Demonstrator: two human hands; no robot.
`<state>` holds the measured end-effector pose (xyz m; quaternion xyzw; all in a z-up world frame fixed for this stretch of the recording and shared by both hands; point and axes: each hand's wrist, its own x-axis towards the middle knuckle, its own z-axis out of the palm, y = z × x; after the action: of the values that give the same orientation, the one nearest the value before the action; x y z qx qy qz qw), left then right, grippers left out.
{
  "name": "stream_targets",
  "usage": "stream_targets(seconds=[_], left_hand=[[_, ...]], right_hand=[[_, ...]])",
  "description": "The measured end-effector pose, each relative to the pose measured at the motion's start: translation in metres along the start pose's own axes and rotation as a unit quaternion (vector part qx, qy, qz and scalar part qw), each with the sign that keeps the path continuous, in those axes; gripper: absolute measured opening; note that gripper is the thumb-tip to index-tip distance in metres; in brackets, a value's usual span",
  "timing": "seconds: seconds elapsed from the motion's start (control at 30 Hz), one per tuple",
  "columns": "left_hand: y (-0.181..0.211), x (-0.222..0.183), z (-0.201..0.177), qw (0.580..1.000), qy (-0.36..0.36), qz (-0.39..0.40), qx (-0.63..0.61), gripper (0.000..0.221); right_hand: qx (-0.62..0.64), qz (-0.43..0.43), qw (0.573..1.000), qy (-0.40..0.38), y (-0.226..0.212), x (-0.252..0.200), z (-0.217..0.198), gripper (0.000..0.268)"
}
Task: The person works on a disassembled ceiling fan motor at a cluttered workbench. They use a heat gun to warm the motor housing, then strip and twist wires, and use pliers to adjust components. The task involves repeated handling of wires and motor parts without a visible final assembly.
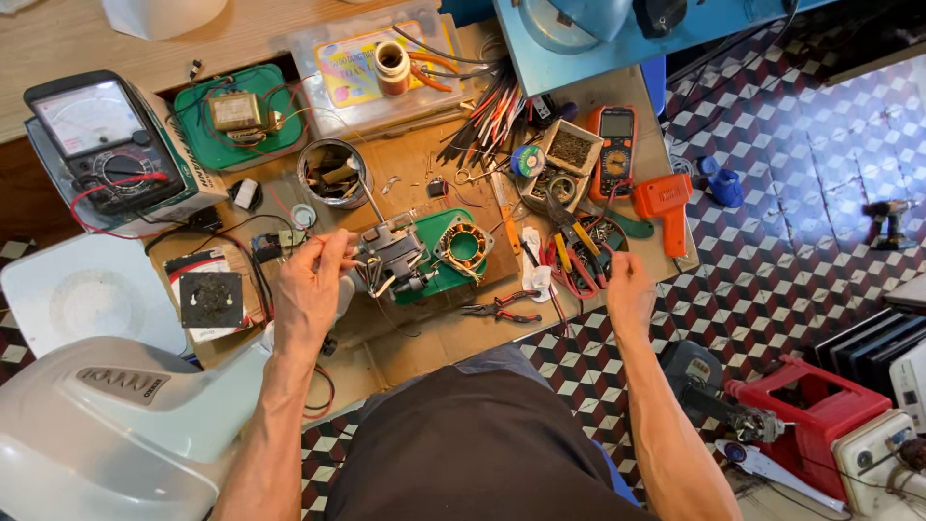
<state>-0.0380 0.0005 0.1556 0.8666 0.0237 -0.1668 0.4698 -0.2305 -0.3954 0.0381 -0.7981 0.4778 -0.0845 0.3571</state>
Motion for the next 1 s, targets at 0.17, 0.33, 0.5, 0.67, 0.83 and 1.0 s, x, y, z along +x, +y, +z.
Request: stream_targets(seconds=[0.17,0.33,0.5,0.67,0.83,1.0], left_hand=[[-0.008,-0.002,-0.015,0.983,0.035,0.175,0.046,0.033],[-0.005,-0.016,-0.020,0.972,0.138,0.187,0.041,0.022],[-0.003,-0.012,-0.022,0.970,0.144,0.029,-0.191,0.035],[-0.010,-0.002,-0.016,0.939,0.136,0.007,-0.315,0.036],[-0.013,0.002,-0.011,0.951,0.152,0.074,-0.257,0.032],[-0.002,0.006,-0.007,0.919,0.085,0.050,-0.382,0.031]], right_hand=[[-0.138,-0.209,0.968,-0.010,0.017,0.009,0.027,0.038],[-0.203,-0.302,0.931,0.034,0.000,0.013,0.040,0.057],[-0.303,-0.254,0.915,-0.073,-0.011,0.039,0.064,0.072],[-0.292,-0.269,0.911,-0.108,-0.005,0.063,0.045,0.057],[-0.025,-0.087,0.980,-0.178,-0.041,0.052,0.006,0.051],[0.489,0.054,0.795,-0.355,-0.100,-0.006,-0.035,0.046]])
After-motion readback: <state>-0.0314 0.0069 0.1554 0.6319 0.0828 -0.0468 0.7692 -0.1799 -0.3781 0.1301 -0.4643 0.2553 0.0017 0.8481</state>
